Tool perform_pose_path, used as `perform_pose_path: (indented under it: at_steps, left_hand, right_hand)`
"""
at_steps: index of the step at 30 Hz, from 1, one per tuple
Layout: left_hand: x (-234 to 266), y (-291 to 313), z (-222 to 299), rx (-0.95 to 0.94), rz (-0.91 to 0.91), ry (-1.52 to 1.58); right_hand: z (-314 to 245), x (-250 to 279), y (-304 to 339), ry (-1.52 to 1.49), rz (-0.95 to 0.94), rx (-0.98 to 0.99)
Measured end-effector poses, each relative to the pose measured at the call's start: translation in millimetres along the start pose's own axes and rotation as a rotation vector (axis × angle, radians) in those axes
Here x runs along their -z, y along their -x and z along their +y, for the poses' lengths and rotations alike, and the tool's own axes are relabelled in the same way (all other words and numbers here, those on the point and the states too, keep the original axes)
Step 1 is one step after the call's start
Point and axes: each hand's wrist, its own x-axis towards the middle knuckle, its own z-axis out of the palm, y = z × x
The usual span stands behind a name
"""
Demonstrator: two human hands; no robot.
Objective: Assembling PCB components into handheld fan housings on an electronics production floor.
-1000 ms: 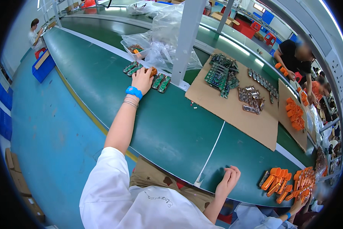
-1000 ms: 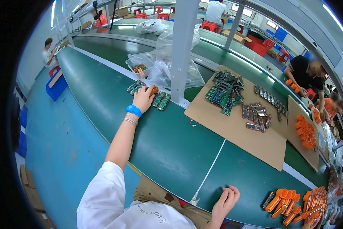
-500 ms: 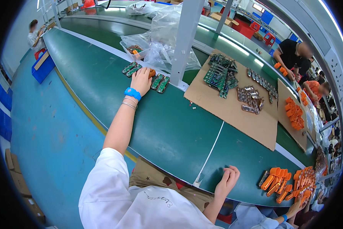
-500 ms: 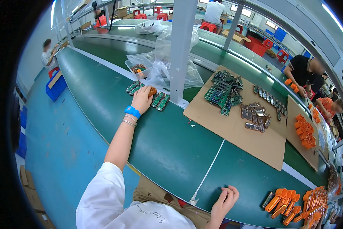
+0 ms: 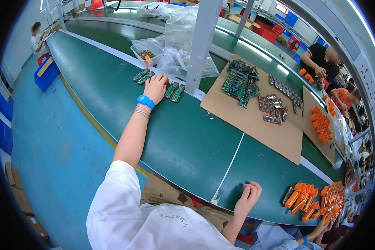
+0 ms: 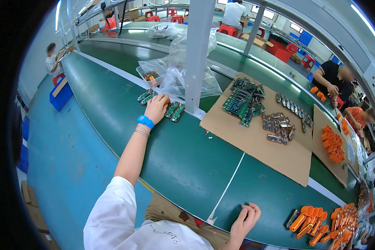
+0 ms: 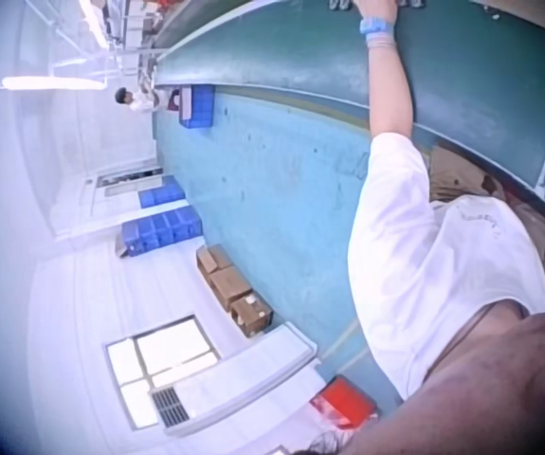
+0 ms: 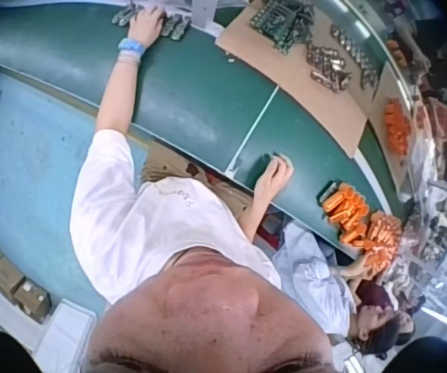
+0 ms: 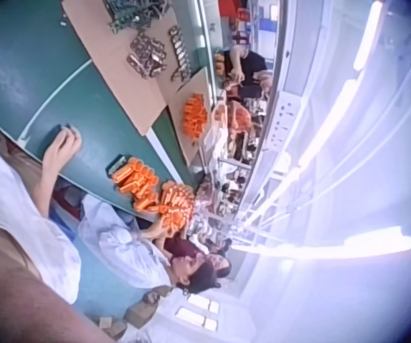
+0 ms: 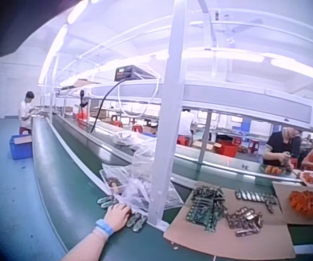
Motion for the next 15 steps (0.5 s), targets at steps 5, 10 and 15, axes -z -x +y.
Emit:
perform_pose_path:
  at_steps: [5, 10, 15]
  left_hand:
    - [6.4, -1.0, 2.9, 0.034, -0.001, 0.025]
    - [7.7, -2.4, -1.4, 0.023, 0.022, 0.088]
    - [11.1, -5.0, 2.3, 0.028, 0.022, 0.17]
  right_hand:
    - [1.4, 1.1, 1.6, -0.001, -0.011, -0.025]
    - [0.6, -0.5, 0.1, -0.027, -0.035, -0.077]
    - [7.7, -2.8, -1.0, -0.015, -0.001, 0.006]
